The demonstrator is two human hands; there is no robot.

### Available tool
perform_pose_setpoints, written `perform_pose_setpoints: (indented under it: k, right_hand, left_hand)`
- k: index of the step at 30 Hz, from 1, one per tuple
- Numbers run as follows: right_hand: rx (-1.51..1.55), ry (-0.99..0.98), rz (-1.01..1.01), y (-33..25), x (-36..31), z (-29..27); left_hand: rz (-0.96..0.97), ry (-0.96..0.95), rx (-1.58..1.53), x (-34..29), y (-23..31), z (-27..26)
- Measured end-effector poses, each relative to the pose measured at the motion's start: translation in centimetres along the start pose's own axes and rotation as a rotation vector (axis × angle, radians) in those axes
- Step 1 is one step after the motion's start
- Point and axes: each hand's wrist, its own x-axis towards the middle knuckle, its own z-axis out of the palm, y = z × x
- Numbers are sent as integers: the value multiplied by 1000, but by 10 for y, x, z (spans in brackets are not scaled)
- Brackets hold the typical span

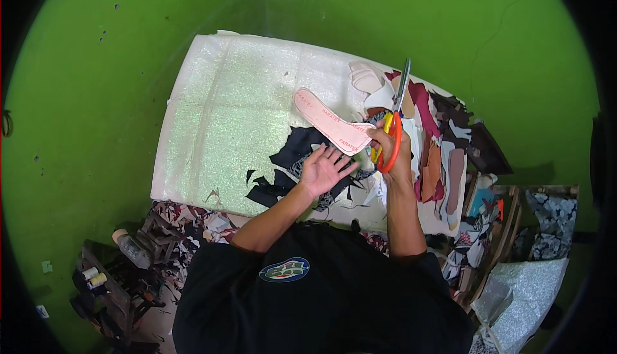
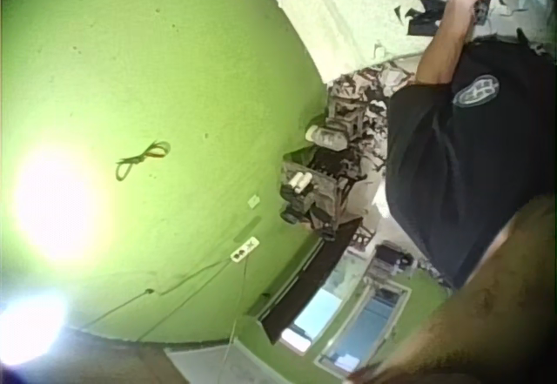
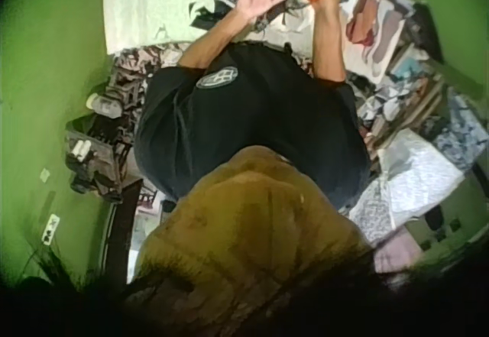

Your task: Trimming excess fabric from shoe insole components using scissors.

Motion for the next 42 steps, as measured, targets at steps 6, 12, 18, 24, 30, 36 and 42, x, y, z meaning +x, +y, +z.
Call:
perform_pose_setpoints:
  k: [6, 12, 18, 24, 30, 36, 42]
  right_hand:
    - [37, 50, -12, 8, 5, 8]
    - [47, 118, 5, 38, 11, -8]
    - [54, 204, -20, 52, 2, -5]
    - [42, 186, -40, 53, -4, -8]
    - [62, 208, -80, 51, -8, -10]
    - [-45, 213, -154, 50, -11, -10]
    - [-133, 222, -151, 48, -19, -10]
  left_hand:
    - [-40, 163, 36, 13, 3, 26]
    - [-63, -62, 66, 2, -7, 39]
    - [140, 111, 322, 2, 1, 48]
    - [171, 105, 572, 6, 9, 59]
    - [178, 191, 748, 3, 12, 81]
    - [185, 211, 843, 3, 10, 88]
    - [299, 233, 930, 5, 3, 84]
